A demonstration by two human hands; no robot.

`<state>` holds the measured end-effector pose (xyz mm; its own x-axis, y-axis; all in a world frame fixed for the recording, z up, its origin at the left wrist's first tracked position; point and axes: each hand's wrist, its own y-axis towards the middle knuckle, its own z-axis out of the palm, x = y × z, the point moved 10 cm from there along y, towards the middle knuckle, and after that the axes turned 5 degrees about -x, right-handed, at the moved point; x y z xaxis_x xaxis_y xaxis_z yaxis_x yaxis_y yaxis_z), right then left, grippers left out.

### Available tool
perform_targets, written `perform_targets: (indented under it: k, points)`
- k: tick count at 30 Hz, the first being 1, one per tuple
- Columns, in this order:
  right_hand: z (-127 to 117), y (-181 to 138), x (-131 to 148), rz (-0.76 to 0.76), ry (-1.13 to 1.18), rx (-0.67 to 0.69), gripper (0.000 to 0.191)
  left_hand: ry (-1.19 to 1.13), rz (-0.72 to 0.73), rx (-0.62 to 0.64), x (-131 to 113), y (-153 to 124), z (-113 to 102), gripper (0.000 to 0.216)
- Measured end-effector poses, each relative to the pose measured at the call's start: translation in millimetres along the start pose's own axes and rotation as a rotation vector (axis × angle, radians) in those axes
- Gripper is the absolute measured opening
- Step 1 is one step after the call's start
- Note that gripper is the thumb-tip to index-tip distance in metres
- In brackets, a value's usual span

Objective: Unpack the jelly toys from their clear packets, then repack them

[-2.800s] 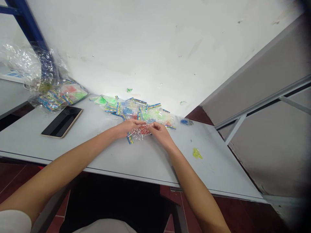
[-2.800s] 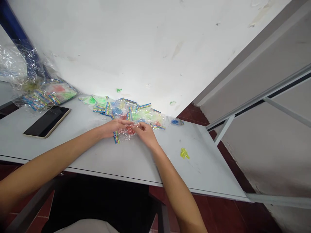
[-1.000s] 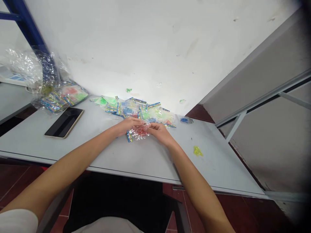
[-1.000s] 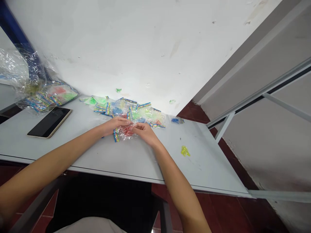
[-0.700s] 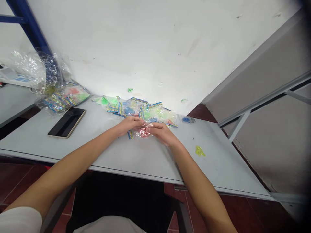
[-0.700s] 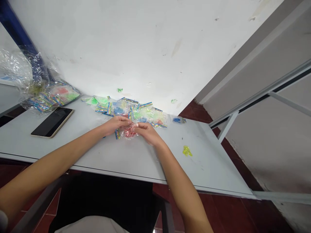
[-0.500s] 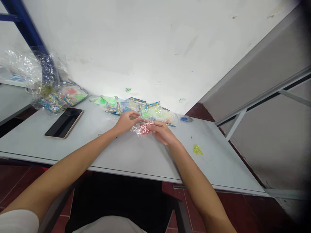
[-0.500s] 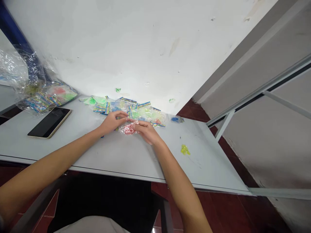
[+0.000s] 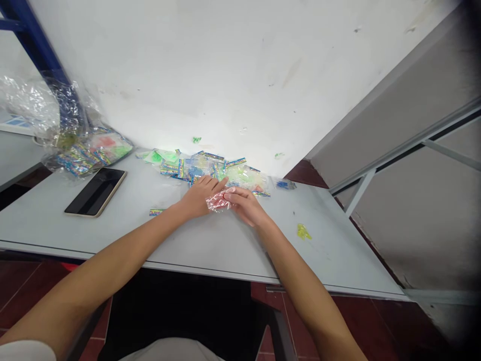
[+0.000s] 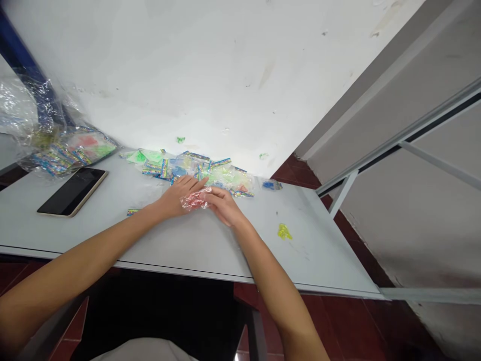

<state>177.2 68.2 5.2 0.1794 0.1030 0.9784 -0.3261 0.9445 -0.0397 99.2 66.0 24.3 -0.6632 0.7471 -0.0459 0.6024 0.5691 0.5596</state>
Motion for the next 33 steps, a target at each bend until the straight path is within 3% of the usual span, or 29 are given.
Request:
perform_targets:
  k: [6, 15, 33]
  points:
    - [-15, 3, 8, -0.059, 0.036, -0.105, 0.019, 0.031, -0.101, 0.062, 16, -4, 4, 0.075]
    - [-54, 6, 4, -0.069, -0.042, -0.441, 0.028, -0.071, -0.234, 0.058, 28, -7, 10, 0.073]
    - [-36, 2, 17, -0.172, -0.311, -0.342, 0.021, -0.007, -0.223, 0.074, 19, -5, 7, 0.078]
